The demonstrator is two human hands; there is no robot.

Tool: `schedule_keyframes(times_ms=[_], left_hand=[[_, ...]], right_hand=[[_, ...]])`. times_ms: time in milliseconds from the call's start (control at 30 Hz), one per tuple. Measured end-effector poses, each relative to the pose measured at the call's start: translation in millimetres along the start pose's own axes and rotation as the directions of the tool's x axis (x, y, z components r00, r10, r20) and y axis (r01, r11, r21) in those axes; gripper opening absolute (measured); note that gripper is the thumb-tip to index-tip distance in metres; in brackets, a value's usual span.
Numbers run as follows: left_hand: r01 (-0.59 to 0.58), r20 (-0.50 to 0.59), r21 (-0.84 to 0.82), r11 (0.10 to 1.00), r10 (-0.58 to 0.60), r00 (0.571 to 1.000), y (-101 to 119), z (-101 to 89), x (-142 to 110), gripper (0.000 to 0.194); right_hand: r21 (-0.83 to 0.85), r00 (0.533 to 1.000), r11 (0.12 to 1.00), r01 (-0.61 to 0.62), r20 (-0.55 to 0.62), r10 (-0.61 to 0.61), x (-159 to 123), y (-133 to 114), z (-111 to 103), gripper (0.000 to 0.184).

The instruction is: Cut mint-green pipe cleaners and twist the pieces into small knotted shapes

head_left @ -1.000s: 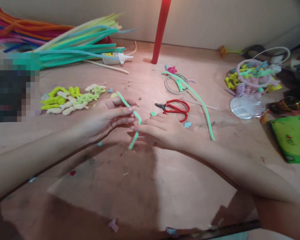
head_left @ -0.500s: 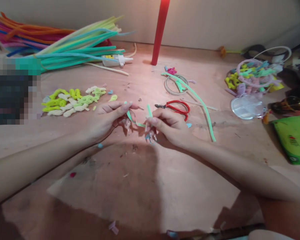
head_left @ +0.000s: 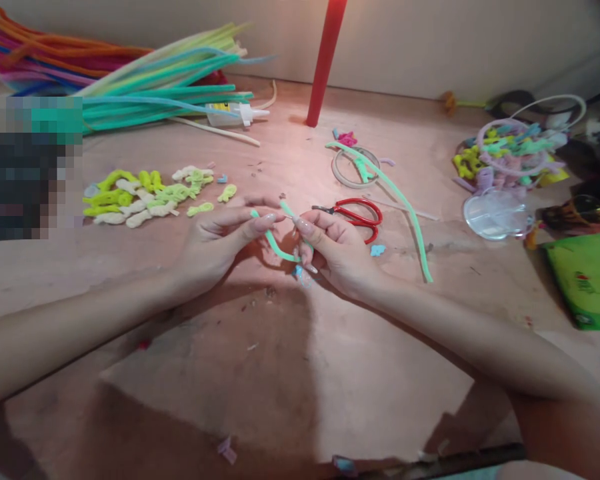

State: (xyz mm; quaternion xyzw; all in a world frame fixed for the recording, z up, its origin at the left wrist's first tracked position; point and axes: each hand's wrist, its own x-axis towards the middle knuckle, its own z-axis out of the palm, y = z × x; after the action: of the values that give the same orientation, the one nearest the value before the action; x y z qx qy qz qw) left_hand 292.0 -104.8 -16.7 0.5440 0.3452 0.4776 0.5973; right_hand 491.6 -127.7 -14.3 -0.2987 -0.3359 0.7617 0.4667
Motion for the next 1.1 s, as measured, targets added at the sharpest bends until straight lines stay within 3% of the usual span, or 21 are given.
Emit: schedule_keyframes(times_ms=[200, 500, 600, 700, 800, 967, 1100], left_hand=[[0.169, 0.093, -0.098, 0.981, -0.160, 0.983, -6.8, -5.1, 0.9, 0.031], [0.091, 0.083, -0.108, 0.990, -0.083, 0.993, -0.6, 1.8, -2.6, 0.024], [0.015, 0.073, -0.094, 0.995, -0.008, 0.997, -1.7, 0.7, -0.9, 0.022], [-0.076, -0.059, -0.071, 0.995, 0.072, 0.996, -6.2, -4.0, 4.7, 0.015], [-0.077, -0.128, -0.104, 0.992, 0.064, 0.990, -11.7, -7.6, 10.0, 0.010], [-0.041, 0.034, -0.076, 0.996, 0.044, 0.998, -9.3, -4.1, 7.5, 0.012], [0.040, 0.171, 0.007, 0.999, -0.041, 0.984, 3.1, 2.4, -2.8, 0.017]], right_hand=[[0.016, 1.000, 1.000, -0.023, 0.018, 0.023, 2.4, 3.5, 1.7, 0.057], [0.052, 1.000, 0.999, 0.014, 0.000, -0.014, 3.3, 4.7, -0.8, 0.060], [0.086, 0.998, 0.995, 0.046, -0.045, -0.042, 2.2, 1.6, -4.3, 0.048], [0.108, 0.986, 0.991, 0.079, -0.156, -0.061, 2.8, -1.7, -6.8, 0.023], [0.101, 0.983, 0.993, 0.057, -0.181, -0.038, 4.9, -2.7, -7.0, 0.014], [0.082, 0.996, 0.996, 0.021, -0.085, -0.014, 7.2, 0.2, -6.1, 0.021], [-0.144, 0.999, 0.988, -0.048, 0.018, 0.051, 1.8, 2.7, -6.4, 0.040]])
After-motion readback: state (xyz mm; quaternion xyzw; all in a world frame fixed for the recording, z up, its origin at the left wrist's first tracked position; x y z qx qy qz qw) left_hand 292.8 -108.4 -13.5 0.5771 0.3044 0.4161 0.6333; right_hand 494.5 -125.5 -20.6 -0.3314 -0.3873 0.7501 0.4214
